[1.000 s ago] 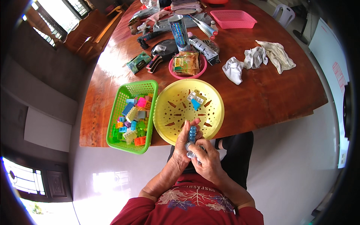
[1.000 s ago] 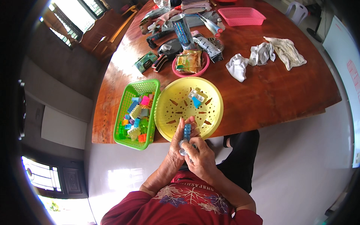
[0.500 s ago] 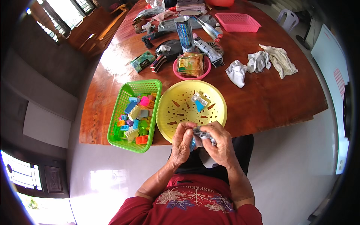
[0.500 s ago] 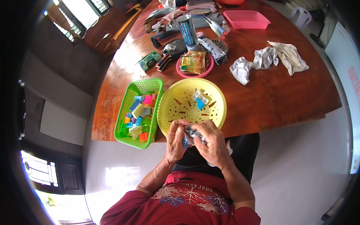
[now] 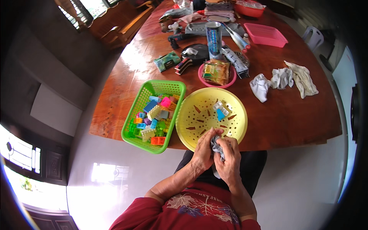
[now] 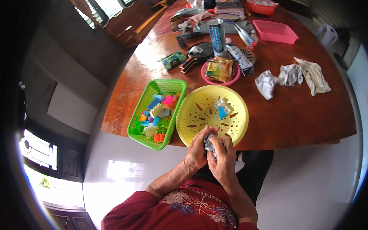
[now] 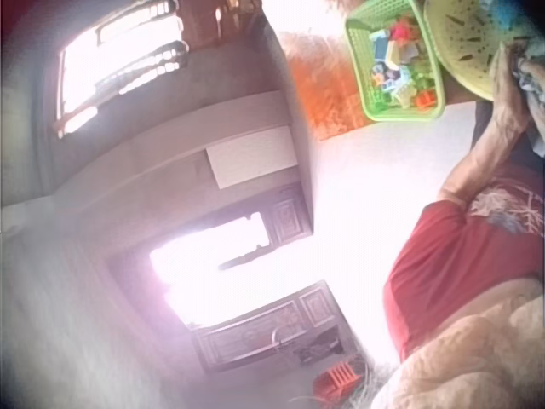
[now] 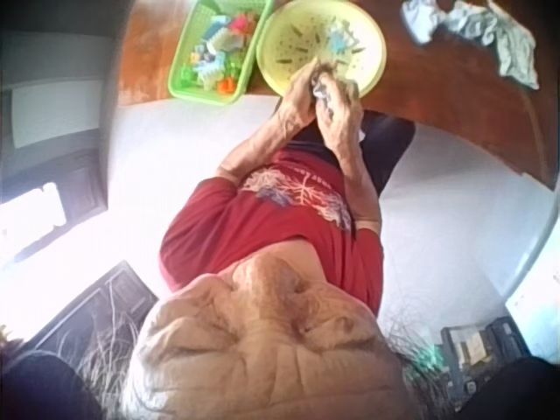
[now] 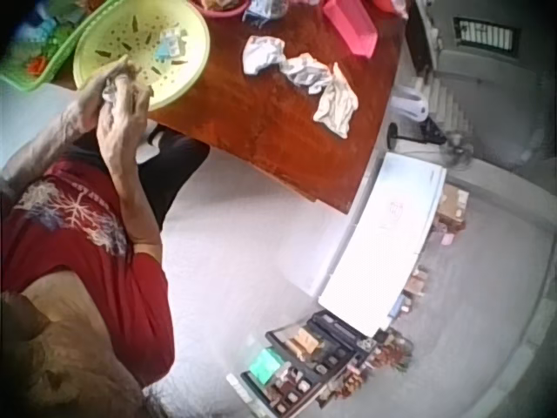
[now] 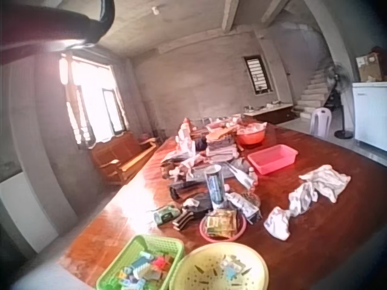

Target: The person sits at a wooden table and wipes small plastic building blocks with a grey cloth. They pick up blocks from a yellow colander, wipe them individually, and place them into a green basket. The person also wipes the inside of the yellow colander with the cloth.

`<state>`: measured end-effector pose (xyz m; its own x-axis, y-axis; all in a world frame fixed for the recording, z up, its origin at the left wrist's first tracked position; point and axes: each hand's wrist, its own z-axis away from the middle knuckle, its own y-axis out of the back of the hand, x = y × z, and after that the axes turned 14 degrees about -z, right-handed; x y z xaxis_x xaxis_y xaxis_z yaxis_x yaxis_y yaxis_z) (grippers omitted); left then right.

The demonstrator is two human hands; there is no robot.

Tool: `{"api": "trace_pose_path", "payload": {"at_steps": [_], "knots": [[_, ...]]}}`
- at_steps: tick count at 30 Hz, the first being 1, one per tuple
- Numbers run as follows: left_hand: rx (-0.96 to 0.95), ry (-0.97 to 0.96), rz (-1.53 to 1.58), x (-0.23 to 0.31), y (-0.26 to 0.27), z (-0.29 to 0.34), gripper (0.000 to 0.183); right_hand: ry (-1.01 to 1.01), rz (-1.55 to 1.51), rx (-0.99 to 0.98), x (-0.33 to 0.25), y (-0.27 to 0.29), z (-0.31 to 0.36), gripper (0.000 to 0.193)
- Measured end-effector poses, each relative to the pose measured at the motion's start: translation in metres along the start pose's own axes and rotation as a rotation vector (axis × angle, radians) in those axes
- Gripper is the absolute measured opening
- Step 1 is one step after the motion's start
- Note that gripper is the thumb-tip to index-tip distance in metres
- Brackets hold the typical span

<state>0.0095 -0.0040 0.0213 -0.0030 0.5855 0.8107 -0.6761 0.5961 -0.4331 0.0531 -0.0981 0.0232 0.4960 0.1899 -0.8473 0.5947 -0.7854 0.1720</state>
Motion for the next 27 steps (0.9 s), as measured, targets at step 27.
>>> {"api": "trace_pose_path", "payload": {"at_steps": [27], "knots": [[0.01, -0.681, -1.768, 0.014, 0.018, -0.114, 0.038, -0.198, -0.281, 0.021, 0.015, 0.039, 0.046, 0.027]]}}
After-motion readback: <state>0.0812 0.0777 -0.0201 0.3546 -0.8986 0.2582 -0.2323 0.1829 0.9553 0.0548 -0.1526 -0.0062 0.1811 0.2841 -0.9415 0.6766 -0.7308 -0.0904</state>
